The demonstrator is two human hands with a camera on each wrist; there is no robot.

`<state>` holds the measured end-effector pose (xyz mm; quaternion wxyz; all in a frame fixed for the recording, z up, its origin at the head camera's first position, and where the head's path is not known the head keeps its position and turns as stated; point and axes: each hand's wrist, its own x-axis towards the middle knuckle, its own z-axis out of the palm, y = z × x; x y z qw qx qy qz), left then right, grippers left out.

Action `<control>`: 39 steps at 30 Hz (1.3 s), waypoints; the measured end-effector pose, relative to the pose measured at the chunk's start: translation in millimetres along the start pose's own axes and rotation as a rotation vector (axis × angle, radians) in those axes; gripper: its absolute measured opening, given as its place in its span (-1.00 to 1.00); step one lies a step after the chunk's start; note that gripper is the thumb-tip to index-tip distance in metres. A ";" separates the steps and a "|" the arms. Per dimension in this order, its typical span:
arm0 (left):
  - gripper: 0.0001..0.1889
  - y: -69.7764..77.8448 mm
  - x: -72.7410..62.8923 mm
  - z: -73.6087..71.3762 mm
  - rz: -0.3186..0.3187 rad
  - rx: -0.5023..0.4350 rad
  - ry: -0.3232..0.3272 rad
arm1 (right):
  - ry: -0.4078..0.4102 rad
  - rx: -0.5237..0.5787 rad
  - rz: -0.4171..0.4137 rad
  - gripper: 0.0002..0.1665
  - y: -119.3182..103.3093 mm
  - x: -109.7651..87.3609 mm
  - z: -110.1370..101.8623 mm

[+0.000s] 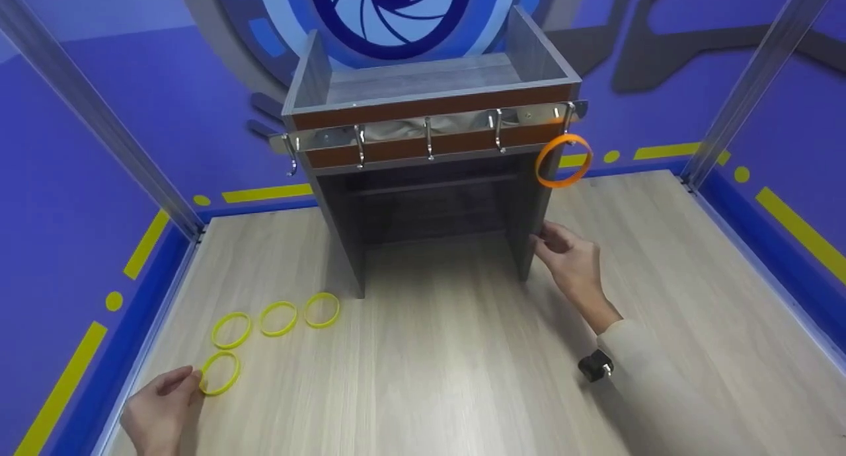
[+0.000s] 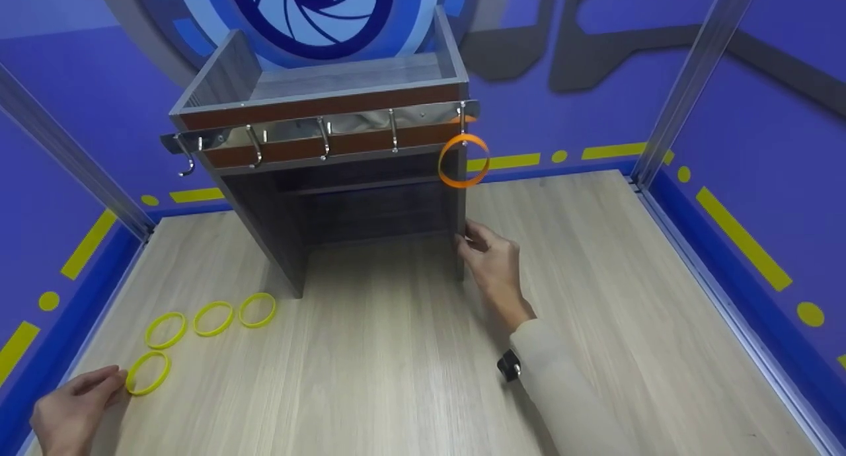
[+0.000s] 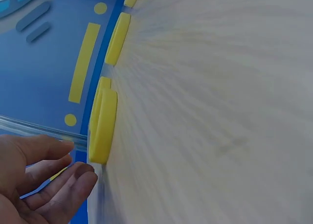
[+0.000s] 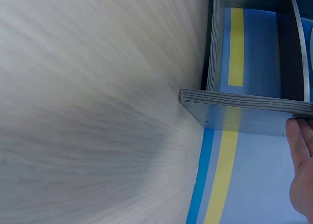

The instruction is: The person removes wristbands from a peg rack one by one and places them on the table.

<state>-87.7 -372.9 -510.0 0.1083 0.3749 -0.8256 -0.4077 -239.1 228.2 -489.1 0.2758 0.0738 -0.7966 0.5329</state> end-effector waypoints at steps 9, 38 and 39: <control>-0.63 37.7 -21.9 16.4 0.222 -0.151 0.023 | 0.010 0.015 -0.004 -0.69 0.1 0.1 1.1; -0.68 183.0 -104.5 119.0 0.679 -0.639 -0.358 | -0.007 0.012 0.017 -0.69 -14.7 -2.8 -0.4; -0.68 187.3 -107.0 121.9 0.687 -0.649 -0.374 | -0.004 0.017 0.016 -0.68 -14.7 -2.9 -0.4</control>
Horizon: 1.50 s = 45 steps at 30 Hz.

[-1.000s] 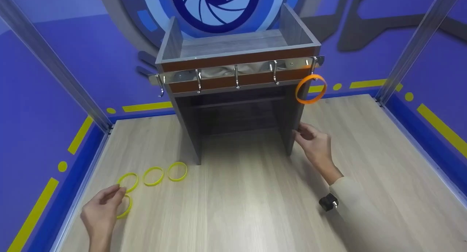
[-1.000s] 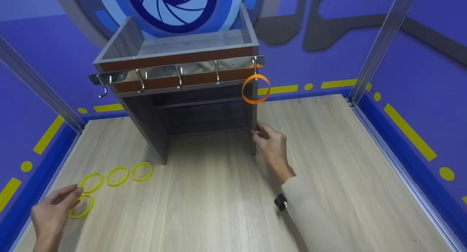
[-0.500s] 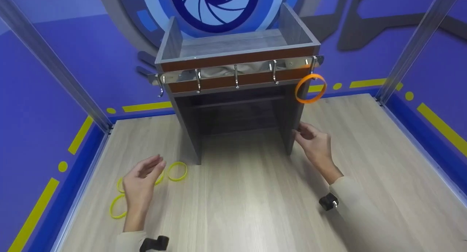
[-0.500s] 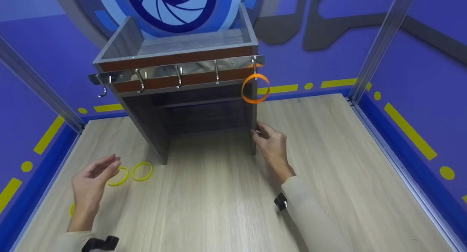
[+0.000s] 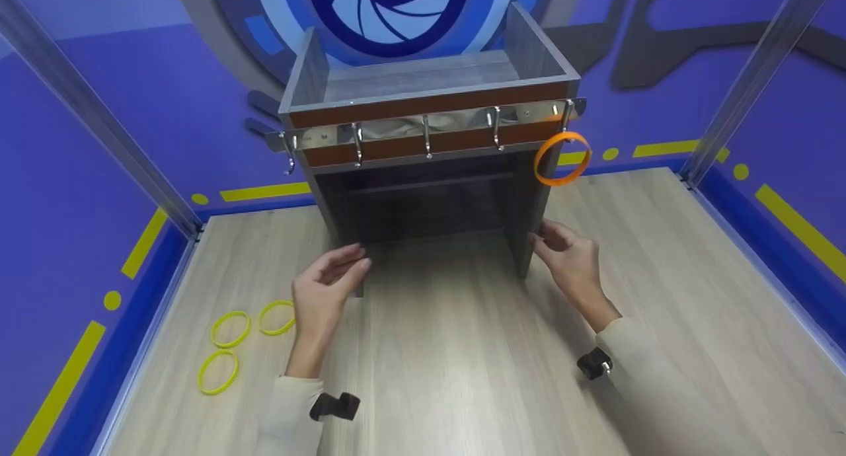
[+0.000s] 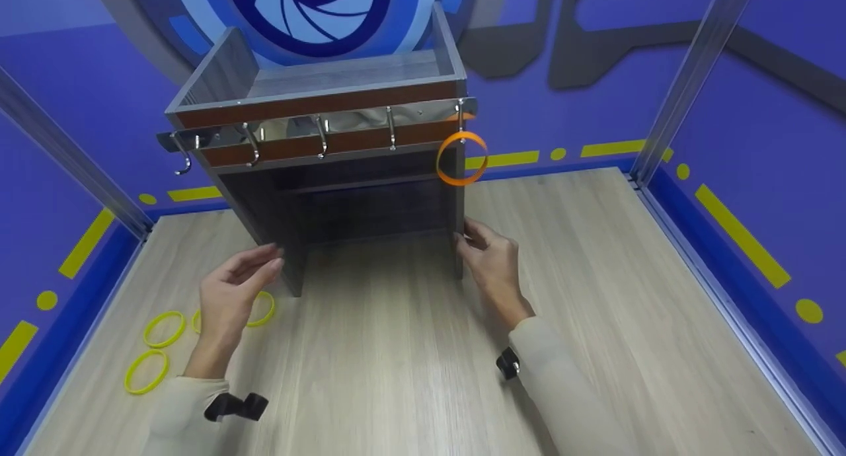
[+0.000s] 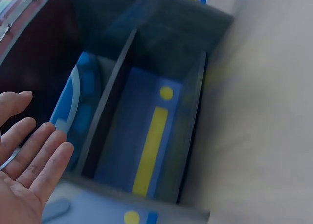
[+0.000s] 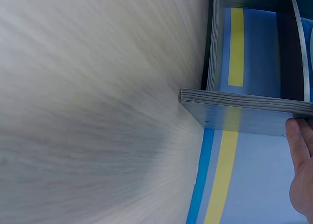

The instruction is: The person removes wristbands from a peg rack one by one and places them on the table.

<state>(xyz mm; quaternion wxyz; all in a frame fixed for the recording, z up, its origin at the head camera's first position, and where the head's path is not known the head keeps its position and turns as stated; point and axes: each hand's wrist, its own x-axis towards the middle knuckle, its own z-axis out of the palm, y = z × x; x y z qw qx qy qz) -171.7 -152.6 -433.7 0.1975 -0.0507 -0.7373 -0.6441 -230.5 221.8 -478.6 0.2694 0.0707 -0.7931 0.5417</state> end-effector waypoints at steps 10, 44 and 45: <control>-0.71 17.5 19.4 52.9 0.105 -0.169 -0.095 | -0.004 -0.003 -0.029 -0.68 16.6 5.5 -2.0; -0.70 78.9 51.9 184.3 0.147 -0.388 -0.261 | -0.005 -0.048 -0.078 -0.67 14.8 2.7 -0.8; -0.70 80.8 52.2 186.3 0.146 -0.388 -0.263 | -0.006 -0.053 -0.078 -0.66 14.9 2.4 -0.7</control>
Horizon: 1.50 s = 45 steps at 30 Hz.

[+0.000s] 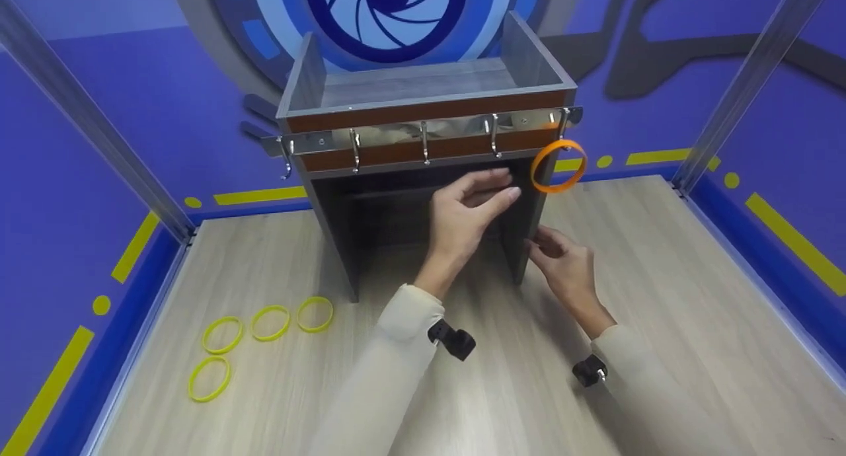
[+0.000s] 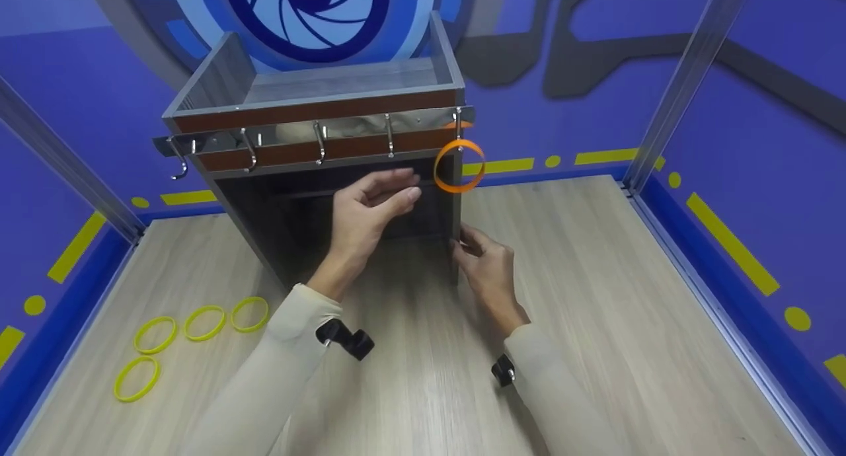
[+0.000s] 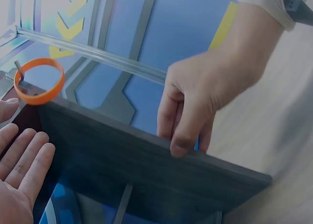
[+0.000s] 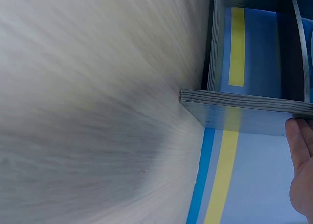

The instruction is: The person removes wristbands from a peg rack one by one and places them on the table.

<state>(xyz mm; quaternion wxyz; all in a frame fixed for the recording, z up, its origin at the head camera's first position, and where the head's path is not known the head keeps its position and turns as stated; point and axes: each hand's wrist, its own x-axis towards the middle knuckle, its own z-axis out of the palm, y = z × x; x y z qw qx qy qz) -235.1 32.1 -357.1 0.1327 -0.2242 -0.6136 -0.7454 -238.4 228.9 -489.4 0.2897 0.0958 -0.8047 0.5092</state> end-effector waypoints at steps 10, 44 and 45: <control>-0.71 6.3 12.5 20.7 -0.045 0.009 -0.015 | 0.001 -0.010 0.015 -0.66 -0.4 0.6 -1.0; -0.78 26.8 14.7 36.3 -0.192 -0.255 0.064 | 0.028 0.017 0.033 -0.68 -2.0 0.5 2.5; -0.78 26.8 14.2 35.9 -0.191 -0.258 0.063 | 0.025 0.022 0.028 -0.67 -2.1 0.4 1.9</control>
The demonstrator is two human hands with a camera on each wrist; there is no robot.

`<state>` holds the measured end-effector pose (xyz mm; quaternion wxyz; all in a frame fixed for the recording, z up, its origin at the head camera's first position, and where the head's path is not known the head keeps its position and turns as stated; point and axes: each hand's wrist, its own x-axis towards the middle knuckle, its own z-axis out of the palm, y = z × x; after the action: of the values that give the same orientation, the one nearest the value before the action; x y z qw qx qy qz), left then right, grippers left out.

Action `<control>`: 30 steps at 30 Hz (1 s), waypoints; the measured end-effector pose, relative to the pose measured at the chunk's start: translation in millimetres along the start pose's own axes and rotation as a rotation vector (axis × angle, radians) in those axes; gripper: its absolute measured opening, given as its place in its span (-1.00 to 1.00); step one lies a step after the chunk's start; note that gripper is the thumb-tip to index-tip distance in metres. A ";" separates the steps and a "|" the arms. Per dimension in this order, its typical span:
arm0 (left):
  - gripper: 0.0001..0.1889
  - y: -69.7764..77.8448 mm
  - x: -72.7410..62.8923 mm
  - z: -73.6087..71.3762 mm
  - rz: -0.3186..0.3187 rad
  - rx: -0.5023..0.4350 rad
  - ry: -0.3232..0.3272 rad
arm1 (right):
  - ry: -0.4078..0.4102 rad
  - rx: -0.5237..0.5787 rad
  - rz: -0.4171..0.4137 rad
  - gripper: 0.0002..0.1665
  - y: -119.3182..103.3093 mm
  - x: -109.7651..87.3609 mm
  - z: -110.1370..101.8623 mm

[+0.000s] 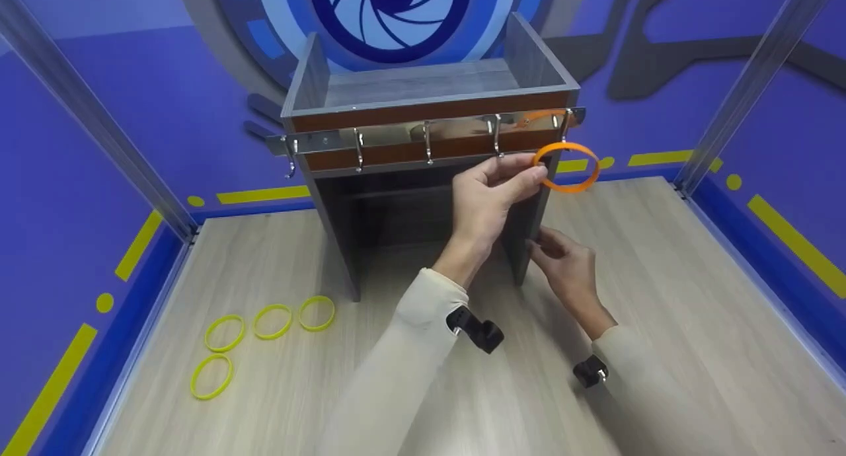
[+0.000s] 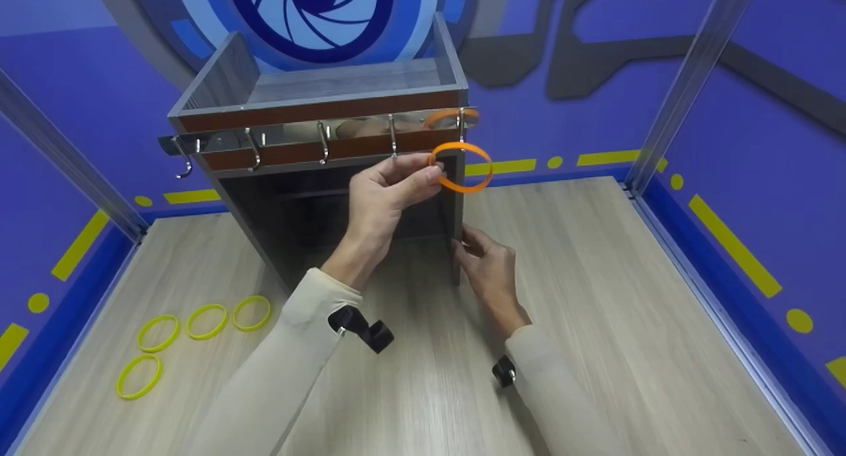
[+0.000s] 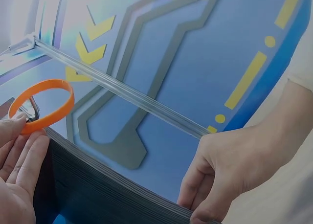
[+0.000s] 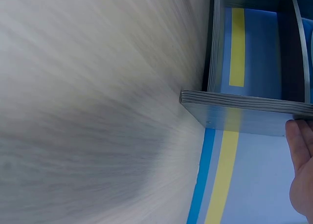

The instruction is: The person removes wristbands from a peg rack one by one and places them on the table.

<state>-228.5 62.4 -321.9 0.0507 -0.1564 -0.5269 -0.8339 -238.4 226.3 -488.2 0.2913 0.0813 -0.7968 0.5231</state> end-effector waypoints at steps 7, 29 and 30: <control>-0.78 3.4 -6.8 -10.1 0.057 0.073 -0.029 | -0.026 0.000 0.018 -0.65 1.7 0.3 -1.3; -0.77 13.3 -49.1 -93.5 0.203 0.334 0.034 | -0.017 0.028 0.021 -0.71 3.0 0.6 -1.4; -0.77 13.2 -51.7 -99.8 0.201 0.349 0.046 | -0.016 0.040 0.033 -0.70 2.8 0.2 -1.6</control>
<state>-197.0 -36.8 -366.2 0.1720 -0.1781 -0.6440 -0.7239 -239.2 228.9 -489.9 0.2743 0.0783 -0.7897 0.5432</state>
